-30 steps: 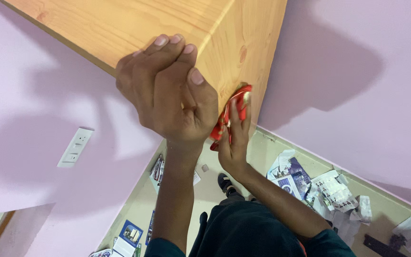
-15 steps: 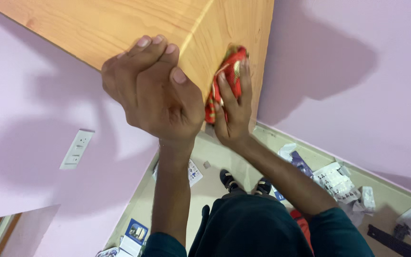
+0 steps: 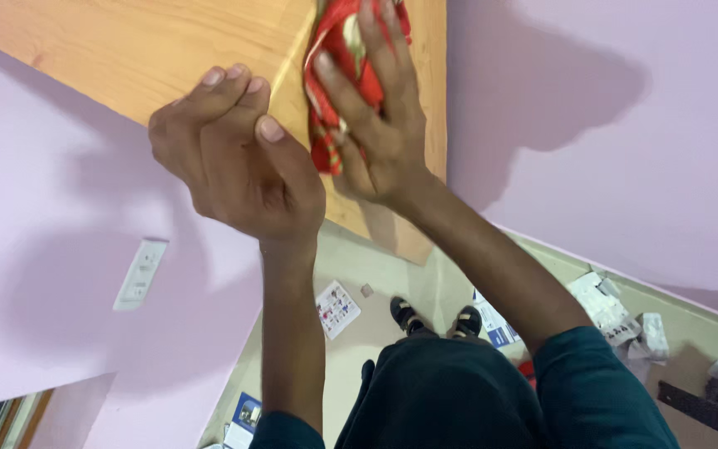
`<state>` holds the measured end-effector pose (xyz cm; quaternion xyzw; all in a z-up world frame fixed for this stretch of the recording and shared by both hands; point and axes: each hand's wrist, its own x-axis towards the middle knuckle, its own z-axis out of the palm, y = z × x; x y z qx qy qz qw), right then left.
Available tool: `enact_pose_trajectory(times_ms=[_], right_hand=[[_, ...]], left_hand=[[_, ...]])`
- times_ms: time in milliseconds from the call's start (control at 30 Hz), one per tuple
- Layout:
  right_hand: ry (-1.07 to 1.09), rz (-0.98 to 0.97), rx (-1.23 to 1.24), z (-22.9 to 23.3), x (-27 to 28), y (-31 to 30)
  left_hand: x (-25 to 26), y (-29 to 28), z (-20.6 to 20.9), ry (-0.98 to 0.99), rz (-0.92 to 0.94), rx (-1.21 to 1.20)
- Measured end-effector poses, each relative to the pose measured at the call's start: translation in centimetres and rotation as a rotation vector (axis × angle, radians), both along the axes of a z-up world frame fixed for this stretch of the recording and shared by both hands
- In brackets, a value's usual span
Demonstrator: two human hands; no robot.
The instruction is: The person wipes the top of a low brick-patterned shelf, a wooden desk surface next to a television, and the exterior and interior of a wooden bookshelf using a cloth.
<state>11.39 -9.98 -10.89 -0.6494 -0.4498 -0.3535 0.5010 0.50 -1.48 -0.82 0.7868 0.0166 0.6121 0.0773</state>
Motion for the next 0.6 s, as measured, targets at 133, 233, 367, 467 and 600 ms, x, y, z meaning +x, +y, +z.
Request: enact_pose_trajectory(times_ms=[133, 233, 367, 467, 600], right_hand=[[0.626, 0.051, 0.287, -2.2, 3.3, 0.5], [0.653, -0.068, 0.122, -7.4, -3.0, 0.3], [0.193, 0.051, -0.017, -10.9, -5.3, -0.5], [0.127, -0.003, -0.014, -10.8, -0.4, 0.5], [0.839, 0.055, 0.254, -11.3, -2.1, 1.6]], left_hand=[[0.0, -0.7, 0.6, -0.011, -0.037, -0.021], [-0.1, -0.7, 0.5, -0.003, -0.033, -0.012], [0.5, 0.2, 0.1, -0.022, -0.031, -0.018], [0.3, 0.2, 0.4, -0.023, -0.086, -0.075], [0.4, 1.0, 0.9, -0.028, -0.05, -0.017]])
